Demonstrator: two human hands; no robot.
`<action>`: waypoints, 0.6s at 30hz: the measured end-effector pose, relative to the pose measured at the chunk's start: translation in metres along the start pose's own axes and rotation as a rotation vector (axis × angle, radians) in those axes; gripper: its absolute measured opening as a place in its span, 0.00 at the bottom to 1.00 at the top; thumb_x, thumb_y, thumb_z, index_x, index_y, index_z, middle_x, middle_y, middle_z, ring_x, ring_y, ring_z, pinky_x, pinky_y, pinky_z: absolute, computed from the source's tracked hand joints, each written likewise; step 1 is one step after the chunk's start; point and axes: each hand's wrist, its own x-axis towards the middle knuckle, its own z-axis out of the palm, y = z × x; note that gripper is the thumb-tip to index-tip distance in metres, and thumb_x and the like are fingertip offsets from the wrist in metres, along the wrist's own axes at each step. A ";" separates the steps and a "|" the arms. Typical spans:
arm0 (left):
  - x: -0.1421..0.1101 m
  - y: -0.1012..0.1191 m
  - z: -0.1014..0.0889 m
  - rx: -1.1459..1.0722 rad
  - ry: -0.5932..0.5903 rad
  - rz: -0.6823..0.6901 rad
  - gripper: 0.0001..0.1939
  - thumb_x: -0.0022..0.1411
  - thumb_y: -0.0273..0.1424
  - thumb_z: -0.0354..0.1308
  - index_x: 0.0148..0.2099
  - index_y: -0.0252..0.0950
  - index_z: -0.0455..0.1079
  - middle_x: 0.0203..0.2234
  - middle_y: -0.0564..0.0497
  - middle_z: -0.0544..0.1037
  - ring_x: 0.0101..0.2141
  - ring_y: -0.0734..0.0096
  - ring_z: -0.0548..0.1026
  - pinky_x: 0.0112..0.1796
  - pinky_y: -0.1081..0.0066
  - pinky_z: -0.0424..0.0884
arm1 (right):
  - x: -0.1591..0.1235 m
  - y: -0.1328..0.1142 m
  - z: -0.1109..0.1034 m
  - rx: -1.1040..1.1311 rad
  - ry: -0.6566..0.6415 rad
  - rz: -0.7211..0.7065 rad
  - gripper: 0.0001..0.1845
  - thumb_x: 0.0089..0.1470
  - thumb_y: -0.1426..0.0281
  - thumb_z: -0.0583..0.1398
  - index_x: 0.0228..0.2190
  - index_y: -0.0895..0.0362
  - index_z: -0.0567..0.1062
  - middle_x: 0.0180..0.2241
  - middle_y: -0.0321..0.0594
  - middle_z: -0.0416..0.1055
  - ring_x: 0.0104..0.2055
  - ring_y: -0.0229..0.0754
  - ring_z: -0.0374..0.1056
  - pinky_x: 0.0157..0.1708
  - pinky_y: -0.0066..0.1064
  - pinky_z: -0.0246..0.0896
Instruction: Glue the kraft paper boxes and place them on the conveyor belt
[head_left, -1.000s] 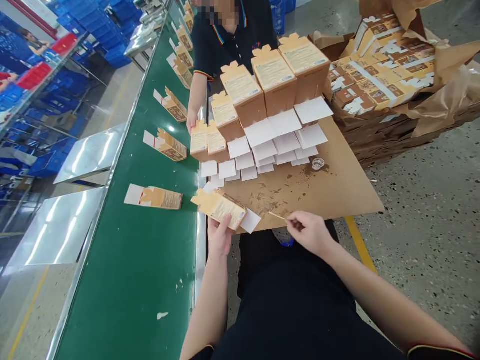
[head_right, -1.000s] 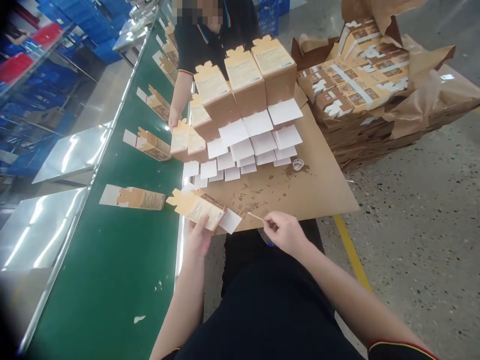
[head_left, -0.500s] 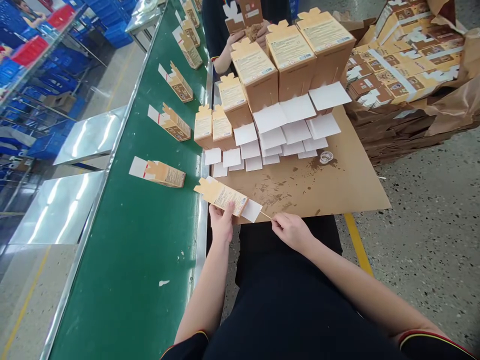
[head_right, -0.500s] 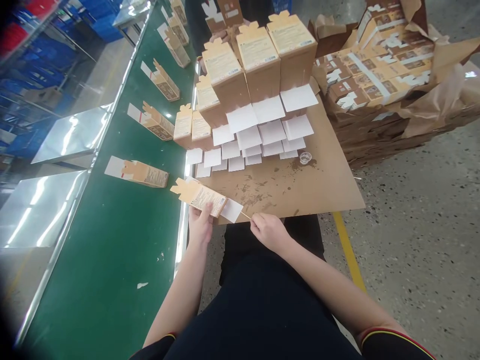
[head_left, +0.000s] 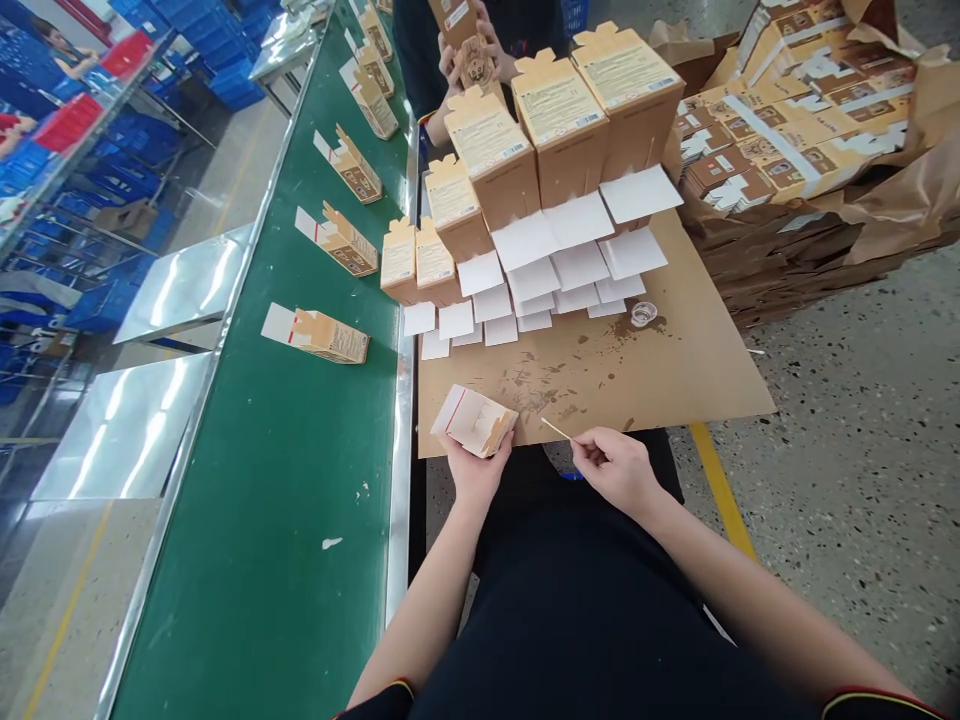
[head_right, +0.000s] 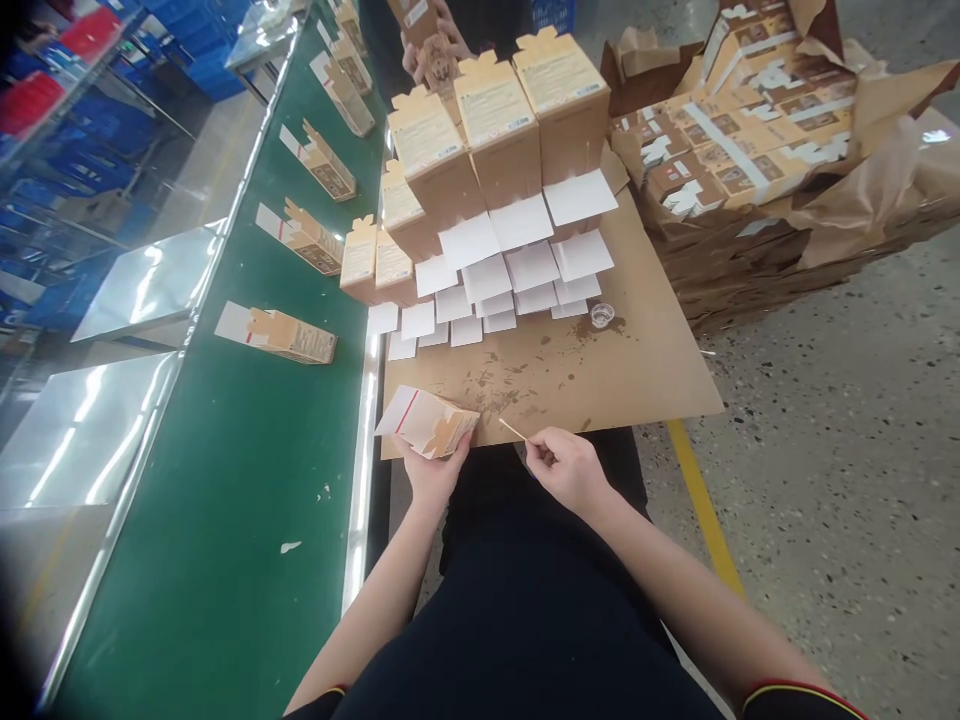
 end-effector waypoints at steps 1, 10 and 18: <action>-0.001 -0.001 0.001 0.011 0.006 0.000 0.47 0.46 0.41 0.86 0.59 0.45 0.60 0.54 0.40 0.79 0.58 0.44 0.82 0.61 0.47 0.78 | -0.001 0.000 -0.002 0.009 0.006 0.008 0.13 0.70 0.66 0.61 0.30 0.51 0.78 0.25 0.37 0.77 0.25 0.40 0.72 0.28 0.31 0.72; 0.018 -0.001 -0.006 -0.002 0.052 0.064 0.48 0.44 0.43 0.86 0.59 0.45 0.61 0.56 0.39 0.79 0.58 0.41 0.83 0.60 0.42 0.80 | -0.006 -0.001 -0.012 0.034 0.041 0.001 0.14 0.69 0.65 0.62 0.29 0.51 0.78 0.24 0.35 0.76 0.24 0.39 0.72 0.26 0.30 0.72; 0.130 -0.006 -0.145 0.020 0.464 0.129 0.51 0.45 0.46 0.85 0.58 0.46 0.52 0.64 0.37 0.71 0.66 0.44 0.77 0.66 0.39 0.74 | 0.010 0.008 -0.022 0.026 0.110 -0.002 0.16 0.68 0.62 0.64 0.27 0.51 0.79 0.21 0.35 0.75 0.20 0.39 0.69 0.24 0.30 0.72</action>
